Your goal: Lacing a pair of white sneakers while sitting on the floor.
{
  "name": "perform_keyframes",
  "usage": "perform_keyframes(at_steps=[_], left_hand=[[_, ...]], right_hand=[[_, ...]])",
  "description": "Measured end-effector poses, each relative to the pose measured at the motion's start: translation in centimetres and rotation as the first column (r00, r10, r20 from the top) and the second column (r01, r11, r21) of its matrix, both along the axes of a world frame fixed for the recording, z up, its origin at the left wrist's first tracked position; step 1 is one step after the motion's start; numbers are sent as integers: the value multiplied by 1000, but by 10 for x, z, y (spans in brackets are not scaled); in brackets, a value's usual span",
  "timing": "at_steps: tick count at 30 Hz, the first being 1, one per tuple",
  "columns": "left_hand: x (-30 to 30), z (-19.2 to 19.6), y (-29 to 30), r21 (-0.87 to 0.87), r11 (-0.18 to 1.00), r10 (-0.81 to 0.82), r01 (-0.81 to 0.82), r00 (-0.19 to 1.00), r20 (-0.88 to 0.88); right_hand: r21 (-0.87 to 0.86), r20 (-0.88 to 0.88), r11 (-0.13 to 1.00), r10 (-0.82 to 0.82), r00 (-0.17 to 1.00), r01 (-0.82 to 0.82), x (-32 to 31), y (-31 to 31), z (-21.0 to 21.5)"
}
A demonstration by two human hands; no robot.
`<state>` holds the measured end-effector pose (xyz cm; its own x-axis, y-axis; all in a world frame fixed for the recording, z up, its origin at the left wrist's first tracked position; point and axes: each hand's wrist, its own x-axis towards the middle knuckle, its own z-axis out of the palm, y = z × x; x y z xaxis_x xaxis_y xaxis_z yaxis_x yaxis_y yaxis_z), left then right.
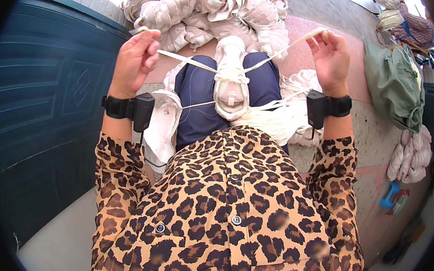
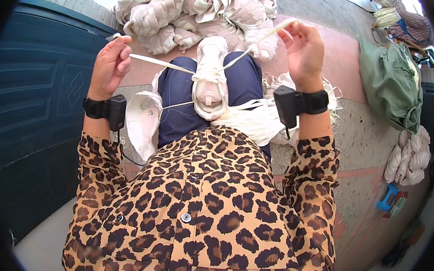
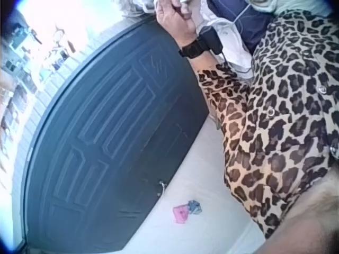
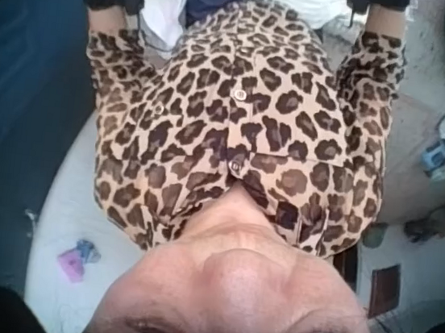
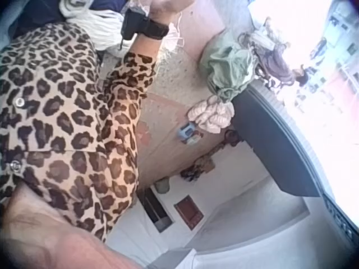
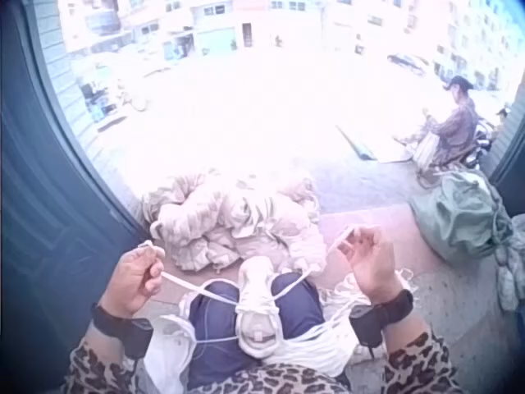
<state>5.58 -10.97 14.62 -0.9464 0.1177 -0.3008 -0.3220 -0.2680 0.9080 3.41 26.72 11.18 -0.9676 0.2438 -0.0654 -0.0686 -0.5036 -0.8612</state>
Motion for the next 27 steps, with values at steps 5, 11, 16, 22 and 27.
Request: perform_keyframes(at_steps=[5,11,16,22,27], left_hand=[[-6,-9,-18,10,999,45,-45,999,-17],[-12,-82,-21,-881,351,-326,-317,841,-432],[35,-90,51,-661,691,-200,292,956,213],[55,-108,65,-544,771,-202,332,937,286],[59,-113,60,-600,760,-146,249,965,217]], right_hand=[[-459,13,871,205,979,-176,3,38,-31],[680,171,595,440,882,-429,49,-27,-70],[914,293,140,421,858,-381,75,-64,-104],[941,337,-116,404,850,-318,70,-76,-110],[911,380,-320,406,831,-261,65,-86,-100]])
